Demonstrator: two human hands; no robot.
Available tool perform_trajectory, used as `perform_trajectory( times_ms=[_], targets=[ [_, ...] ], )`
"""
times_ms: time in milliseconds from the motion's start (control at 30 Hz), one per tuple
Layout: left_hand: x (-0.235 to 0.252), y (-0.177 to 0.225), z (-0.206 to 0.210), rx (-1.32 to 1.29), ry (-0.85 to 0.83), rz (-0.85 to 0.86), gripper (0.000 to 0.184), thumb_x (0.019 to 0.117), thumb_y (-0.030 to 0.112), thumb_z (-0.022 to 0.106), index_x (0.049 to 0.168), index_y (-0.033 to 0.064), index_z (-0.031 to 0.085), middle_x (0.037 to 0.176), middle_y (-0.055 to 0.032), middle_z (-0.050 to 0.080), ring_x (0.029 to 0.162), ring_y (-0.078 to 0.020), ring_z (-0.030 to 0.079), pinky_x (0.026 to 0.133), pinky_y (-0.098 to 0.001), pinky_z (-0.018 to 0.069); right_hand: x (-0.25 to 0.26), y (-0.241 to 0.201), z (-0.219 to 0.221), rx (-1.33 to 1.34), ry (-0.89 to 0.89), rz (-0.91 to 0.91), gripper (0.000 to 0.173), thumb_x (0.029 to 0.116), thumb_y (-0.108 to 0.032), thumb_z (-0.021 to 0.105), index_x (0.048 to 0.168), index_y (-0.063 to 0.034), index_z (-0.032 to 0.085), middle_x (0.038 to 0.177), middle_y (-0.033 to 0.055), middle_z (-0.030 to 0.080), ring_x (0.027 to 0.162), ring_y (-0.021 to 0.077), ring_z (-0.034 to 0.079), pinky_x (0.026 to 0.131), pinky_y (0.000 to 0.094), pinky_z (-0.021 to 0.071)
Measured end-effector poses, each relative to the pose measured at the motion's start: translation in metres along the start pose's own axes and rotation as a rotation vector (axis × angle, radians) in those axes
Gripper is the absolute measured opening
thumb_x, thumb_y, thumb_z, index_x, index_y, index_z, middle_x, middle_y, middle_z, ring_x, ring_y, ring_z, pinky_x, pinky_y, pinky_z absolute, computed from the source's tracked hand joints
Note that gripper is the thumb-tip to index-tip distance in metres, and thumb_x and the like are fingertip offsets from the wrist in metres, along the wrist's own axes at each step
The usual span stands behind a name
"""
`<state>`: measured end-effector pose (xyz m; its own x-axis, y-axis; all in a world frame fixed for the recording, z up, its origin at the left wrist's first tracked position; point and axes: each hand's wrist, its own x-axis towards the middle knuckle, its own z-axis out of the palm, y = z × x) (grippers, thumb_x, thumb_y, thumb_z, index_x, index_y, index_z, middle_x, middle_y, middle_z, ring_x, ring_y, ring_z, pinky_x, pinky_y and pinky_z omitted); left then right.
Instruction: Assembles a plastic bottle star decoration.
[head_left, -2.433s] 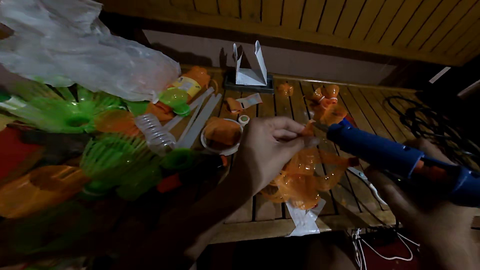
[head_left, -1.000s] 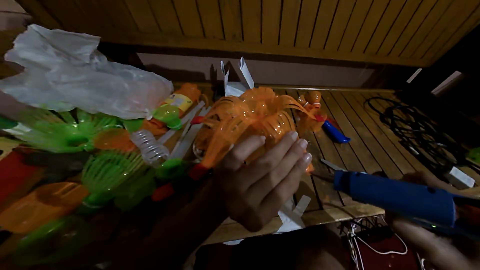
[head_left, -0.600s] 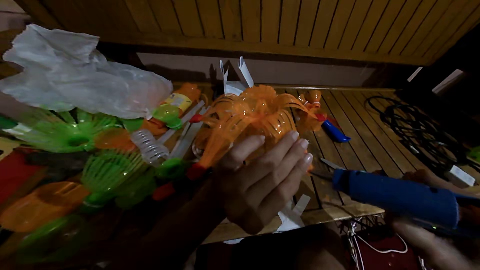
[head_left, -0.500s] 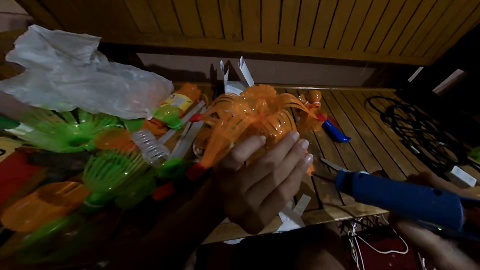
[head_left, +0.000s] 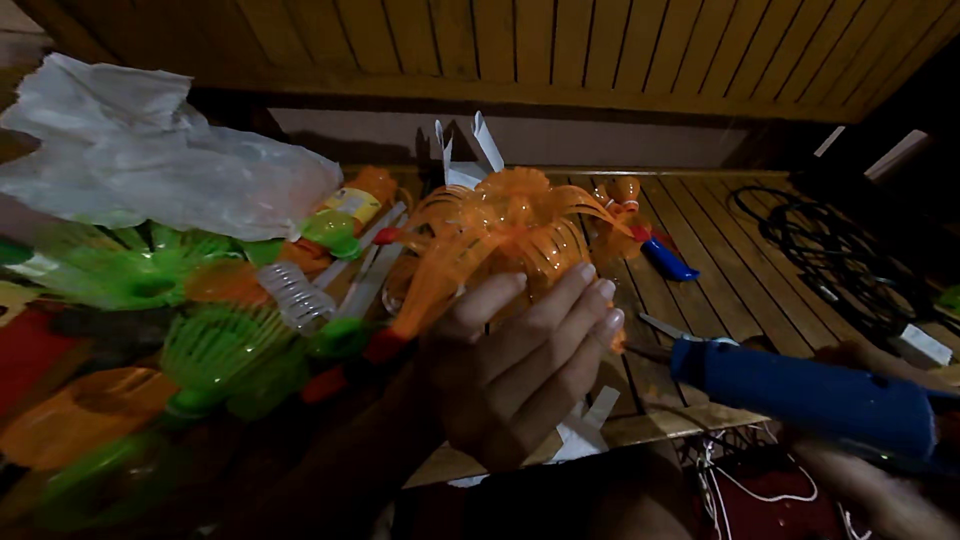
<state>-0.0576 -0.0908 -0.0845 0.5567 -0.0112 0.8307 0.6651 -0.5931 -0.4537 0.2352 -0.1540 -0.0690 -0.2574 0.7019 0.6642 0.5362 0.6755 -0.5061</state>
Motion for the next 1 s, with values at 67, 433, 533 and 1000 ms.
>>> perform_trajectory(
  times_ms=[67, 433, 533, 1000],
  targets=[
    [0.001, 0.001, -0.001, -0.005, -0.009, 0.001, 0.020, 0.1034, 0.006, 0.054, 0.114, 0.0042, 0.070, 0.115, -0.0086, 0.076, 0.124, -0.0135, 0.062, 0.111, -0.0381, 0.0334, 0.002, 0.000, 0.001, -0.024, 0.017, -0.005, 0.025, 0.0937, -0.032, 0.072, 0.109, -0.0134, 0.063, 0.100, -0.0165, 0.066, 0.101, -0.0174, 0.056, 0.090, 0.0077, 0.0483],
    [0.002, 0.000, 0.001, -0.005, 0.003, 0.018, 0.017, 0.1033, 0.005, 0.054, 0.113, 0.0041, 0.069, 0.115, -0.0086, 0.075, 0.126, -0.0134, 0.061, 0.110, -0.0373, 0.0324, 0.000, -0.002, 0.002, -0.001, -0.005, -0.022, 0.028, 0.0954, -0.034, 0.071, 0.110, -0.0114, 0.063, 0.099, -0.0144, 0.066, 0.101, -0.0171, 0.056, 0.090, 0.0076, 0.0476],
    [0.002, -0.002, 0.000, -0.011, 0.008, 0.023, 0.018, 0.1037, 0.005, 0.053, 0.112, 0.0041, 0.069, 0.113, -0.0102, 0.076, 0.123, -0.0154, 0.062, 0.109, -0.0383, 0.0332, -0.005, 0.002, -0.001, -0.004, 0.004, 0.010, 0.029, 0.0940, -0.034, 0.072, 0.113, -0.0151, 0.064, 0.103, -0.0174, 0.067, 0.103, -0.0165, 0.056, 0.092, 0.0091, 0.0486],
    [0.026, -0.021, -0.006, -0.713, -0.143, -0.834, 0.010, 0.0828, 0.024, 0.082, 0.091, 0.0197, 0.080, 0.091, 0.0142, 0.077, 0.082, 0.0051, 0.070, 0.078, -0.0146, 0.0584, 0.000, 0.181, -0.067, -0.154, 0.164, 1.117, 0.031, 0.0983, -0.027, 0.066, 0.112, 0.0002, 0.061, 0.077, 0.0041, 0.062, 0.056, 0.0080, 0.054, 0.054, 0.0279, 0.0502]
  ],
)
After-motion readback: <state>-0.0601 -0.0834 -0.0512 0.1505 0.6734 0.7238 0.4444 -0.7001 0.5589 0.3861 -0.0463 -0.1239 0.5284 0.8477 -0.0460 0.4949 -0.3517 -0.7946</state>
